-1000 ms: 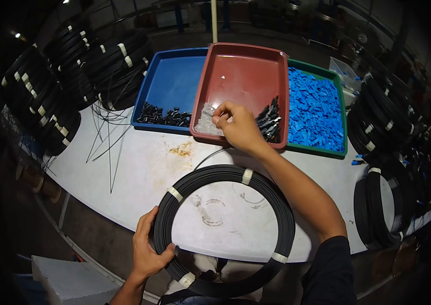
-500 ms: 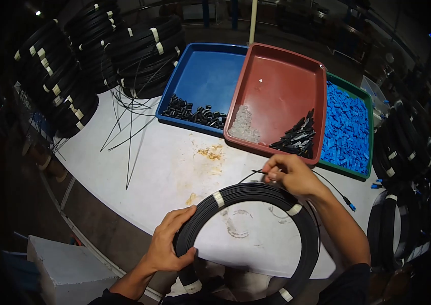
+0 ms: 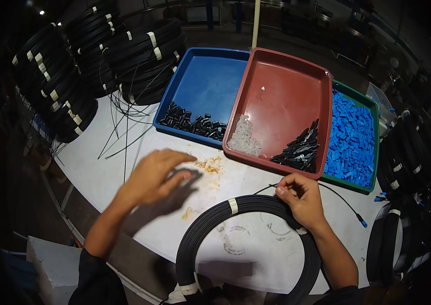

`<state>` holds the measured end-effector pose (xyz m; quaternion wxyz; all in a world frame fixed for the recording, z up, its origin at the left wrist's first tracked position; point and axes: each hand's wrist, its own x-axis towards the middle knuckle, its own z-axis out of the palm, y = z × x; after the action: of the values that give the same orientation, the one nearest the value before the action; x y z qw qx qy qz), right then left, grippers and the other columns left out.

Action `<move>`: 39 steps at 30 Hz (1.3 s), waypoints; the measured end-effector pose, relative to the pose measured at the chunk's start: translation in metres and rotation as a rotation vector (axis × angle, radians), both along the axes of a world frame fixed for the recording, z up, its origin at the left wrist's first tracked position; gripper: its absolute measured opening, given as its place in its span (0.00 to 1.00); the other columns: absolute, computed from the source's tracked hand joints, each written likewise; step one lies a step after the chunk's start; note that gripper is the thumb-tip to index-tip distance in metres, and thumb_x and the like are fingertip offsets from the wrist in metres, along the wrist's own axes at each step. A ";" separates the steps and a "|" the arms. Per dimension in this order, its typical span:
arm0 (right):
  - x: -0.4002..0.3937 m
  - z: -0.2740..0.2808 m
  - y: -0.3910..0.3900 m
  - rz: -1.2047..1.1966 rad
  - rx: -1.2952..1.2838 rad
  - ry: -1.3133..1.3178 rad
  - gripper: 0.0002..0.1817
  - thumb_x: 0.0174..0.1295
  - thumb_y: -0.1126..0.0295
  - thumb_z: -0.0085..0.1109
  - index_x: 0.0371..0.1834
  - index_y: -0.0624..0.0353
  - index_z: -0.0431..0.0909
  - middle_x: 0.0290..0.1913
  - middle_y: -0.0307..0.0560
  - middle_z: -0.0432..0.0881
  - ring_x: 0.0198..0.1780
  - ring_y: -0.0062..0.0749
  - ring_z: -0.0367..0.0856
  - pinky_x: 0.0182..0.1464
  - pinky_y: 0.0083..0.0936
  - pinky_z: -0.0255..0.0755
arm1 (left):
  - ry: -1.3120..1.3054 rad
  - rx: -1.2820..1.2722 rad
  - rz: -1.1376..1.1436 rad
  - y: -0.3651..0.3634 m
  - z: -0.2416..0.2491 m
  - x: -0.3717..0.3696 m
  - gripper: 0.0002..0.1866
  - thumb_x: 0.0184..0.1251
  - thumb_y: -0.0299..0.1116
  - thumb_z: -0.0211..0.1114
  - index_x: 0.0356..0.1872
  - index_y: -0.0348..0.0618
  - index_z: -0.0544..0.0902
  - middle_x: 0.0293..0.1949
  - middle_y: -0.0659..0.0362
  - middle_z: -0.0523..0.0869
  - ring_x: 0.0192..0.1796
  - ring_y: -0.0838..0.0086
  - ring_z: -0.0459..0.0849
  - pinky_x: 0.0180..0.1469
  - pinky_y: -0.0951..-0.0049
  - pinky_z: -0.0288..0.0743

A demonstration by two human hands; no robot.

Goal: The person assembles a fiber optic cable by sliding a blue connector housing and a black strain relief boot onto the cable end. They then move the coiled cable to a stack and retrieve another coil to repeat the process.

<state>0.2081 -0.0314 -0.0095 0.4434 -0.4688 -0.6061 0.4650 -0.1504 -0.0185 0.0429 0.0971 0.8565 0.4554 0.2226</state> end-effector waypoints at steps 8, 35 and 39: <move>-0.003 0.016 -0.007 -0.019 0.124 -0.263 0.04 0.58 0.76 0.71 0.32 0.65 0.86 0.27 0.37 0.81 0.24 0.13 0.68 0.28 0.17 0.61 | 0.103 -0.043 0.284 0.151 0.002 -0.035 0.12 0.60 0.24 0.71 0.45 0.42 0.92 0.47 0.53 0.91 0.52 0.60 0.88 0.56 0.62 0.81; 0.012 0.011 -0.013 -0.097 0.051 -0.113 0.06 0.65 0.76 0.65 0.43 0.64 0.84 0.35 0.35 0.81 0.32 0.13 0.72 0.36 0.16 0.66 | -0.562 -0.026 -0.025 0.160 -0.012 -0.038 0.07 0.59 0.26 0.75 0.36 0.39 0.85 0.34 0.60 0.89 0.37 0.79 0.85 0.45 0.76 0.77; 0.019 0.005 -0.022 -0.190 0.149 -0.135 0.06 0.63 0.78 0.65 0.42 0.65 0.85 0.35 0.37 0.80 0.29 0.14 0.69 0.33 0.17 0.64 | -0.704 -0.153 -0.161 0.131 -0.011 -0.018 0.08 0.60 0.24 0.76 0.37 0.38 0.84 0.38 0.58 0.88 0.40 0.79 0.84 0.47 0.77 0.77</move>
<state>0.2274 -0.0530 -0.0041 0.4773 -0.5199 -0.6204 0.3419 -0.1682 0.1128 0.0318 0.3286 0.7510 0.3405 0.4606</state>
